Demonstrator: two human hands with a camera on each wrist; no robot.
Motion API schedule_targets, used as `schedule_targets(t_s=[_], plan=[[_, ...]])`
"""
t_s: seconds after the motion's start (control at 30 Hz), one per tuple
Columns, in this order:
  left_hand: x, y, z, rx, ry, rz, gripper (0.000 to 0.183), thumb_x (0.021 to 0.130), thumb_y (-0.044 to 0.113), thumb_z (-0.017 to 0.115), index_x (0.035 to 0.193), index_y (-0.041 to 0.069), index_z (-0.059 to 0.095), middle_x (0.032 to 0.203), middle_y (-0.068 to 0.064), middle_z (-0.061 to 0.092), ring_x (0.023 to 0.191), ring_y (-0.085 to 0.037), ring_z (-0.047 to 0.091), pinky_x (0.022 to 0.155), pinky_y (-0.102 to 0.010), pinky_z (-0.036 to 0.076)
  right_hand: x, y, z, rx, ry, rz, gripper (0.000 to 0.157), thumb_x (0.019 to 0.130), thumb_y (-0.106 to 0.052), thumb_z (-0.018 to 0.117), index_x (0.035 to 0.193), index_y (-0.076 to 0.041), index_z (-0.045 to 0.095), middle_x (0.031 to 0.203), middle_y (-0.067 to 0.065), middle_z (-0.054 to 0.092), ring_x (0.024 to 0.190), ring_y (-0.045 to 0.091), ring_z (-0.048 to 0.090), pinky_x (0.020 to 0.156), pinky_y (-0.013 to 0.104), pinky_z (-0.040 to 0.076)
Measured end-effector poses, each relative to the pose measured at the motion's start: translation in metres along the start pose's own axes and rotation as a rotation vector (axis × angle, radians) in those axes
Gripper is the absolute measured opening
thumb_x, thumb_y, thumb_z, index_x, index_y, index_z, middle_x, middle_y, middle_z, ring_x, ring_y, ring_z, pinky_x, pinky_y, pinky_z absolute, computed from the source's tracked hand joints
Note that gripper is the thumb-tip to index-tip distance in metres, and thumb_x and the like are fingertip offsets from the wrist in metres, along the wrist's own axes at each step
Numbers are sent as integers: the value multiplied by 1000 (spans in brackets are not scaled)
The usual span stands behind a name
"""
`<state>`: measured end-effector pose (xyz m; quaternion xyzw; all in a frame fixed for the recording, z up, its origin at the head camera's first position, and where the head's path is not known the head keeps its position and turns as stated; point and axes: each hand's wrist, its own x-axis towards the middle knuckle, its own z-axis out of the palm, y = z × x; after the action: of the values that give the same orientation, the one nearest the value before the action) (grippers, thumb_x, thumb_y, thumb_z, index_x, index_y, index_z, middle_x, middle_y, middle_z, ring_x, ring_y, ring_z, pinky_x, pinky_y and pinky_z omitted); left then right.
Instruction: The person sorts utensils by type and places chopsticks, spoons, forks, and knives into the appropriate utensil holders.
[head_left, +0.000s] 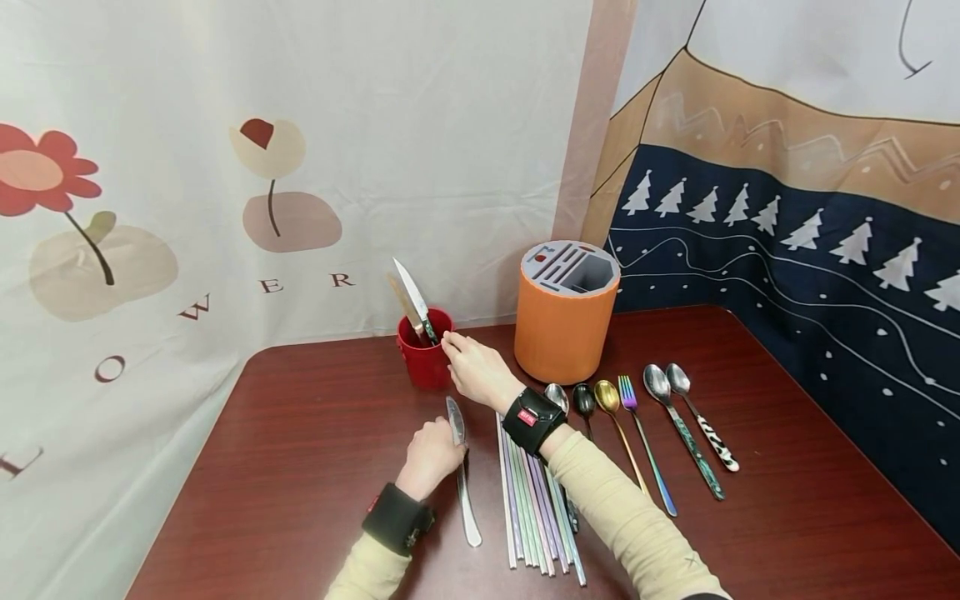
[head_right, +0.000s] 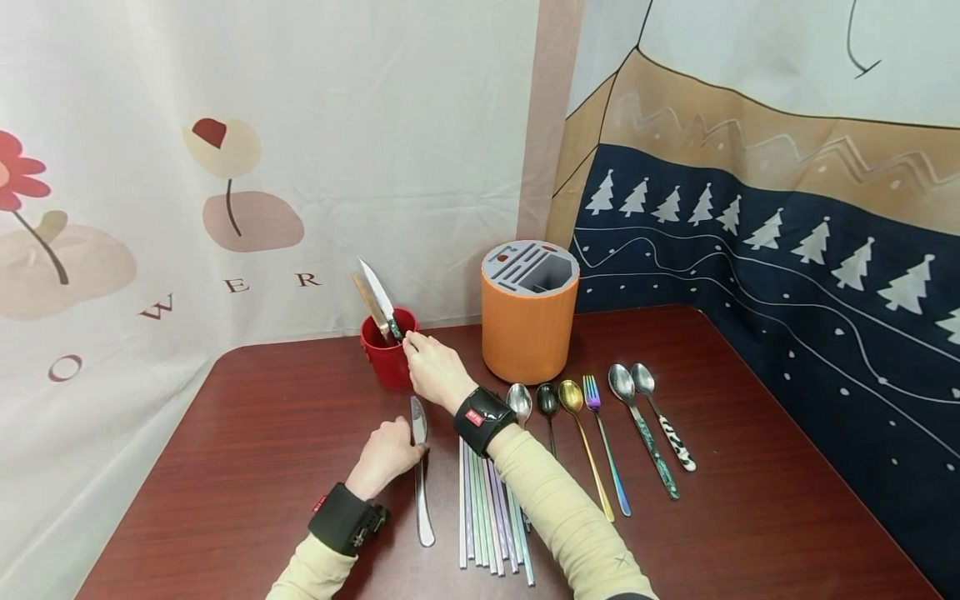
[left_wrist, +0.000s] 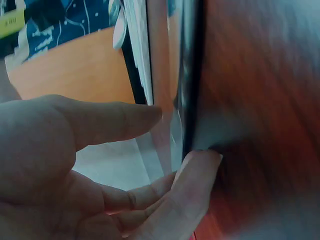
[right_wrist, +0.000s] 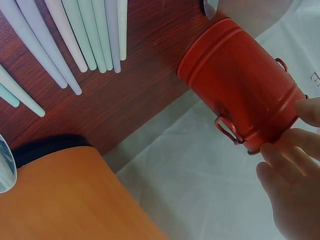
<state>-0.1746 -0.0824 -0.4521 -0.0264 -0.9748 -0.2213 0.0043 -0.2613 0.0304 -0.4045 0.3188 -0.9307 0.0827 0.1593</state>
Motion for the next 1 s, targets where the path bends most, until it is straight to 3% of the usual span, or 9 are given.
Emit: schedule_targets(t_s=[0.13, 0.37, 0.57, 0.83, 1.0], plan=[[-5, 7, 4, -4, -16, 0, 34, 69, 17, 78, 84, -6, 58, 78, -21, 64, 70, -39, 65, 58, -48, 53, 0, 0, 1, -4, 9, 0, 44, 89, -17, 63, 130, -2, 57, 136, 12, 56, 118, 23, 60, 96, 32, 51], [-8, 12, 7, -14, -1, 10, 11, 67, -1, 65, 68, -1, 55, 72, -18, 61, 66, -40, 64, 52, -46, 50, 0, 1, 1, -11, 18, -7, 44, 89, -17, 64, 129, -1, 57, 135, 12, 56, 116, 24, 61, 96, 32, 51], [-8, 12, 5, -52, -9, 13, 19, 66, 0, 65, 55, 4, 49, 67, -16, 59, 62, -38, 62, 48, -42, 46, 0, 1, 0, -1, -2, 0, 44, 89, -18, 63, 130, -1, 56, 136, 12, 56, 116, 24, 61, 95, 32, 51], [-5, 13, 7, -29, -18, -10, 16, 66, 2, 66, 55, 4, 54, 69, -18, 63, 65, -37, 64, 47, -40, 47, 0, 0, 1, -1, 13, -8, 43, 89, -17, 63, 129, 0, 57, 135, 12, 56, 116, 24, 61, 96, 32, 51], [-4, 9, 5, -30, -1, -12, 22, 66, -1, 61, 50, 6, 48, 66, -19, 64, 64, -38, 65, 43, -40, 45, 0, 0, 2, -8, 33, -17, 42, 89, -16, 63, 128, 0, 58, 134, 13, 57, 113, 24, 62, 94, 32, 52]])
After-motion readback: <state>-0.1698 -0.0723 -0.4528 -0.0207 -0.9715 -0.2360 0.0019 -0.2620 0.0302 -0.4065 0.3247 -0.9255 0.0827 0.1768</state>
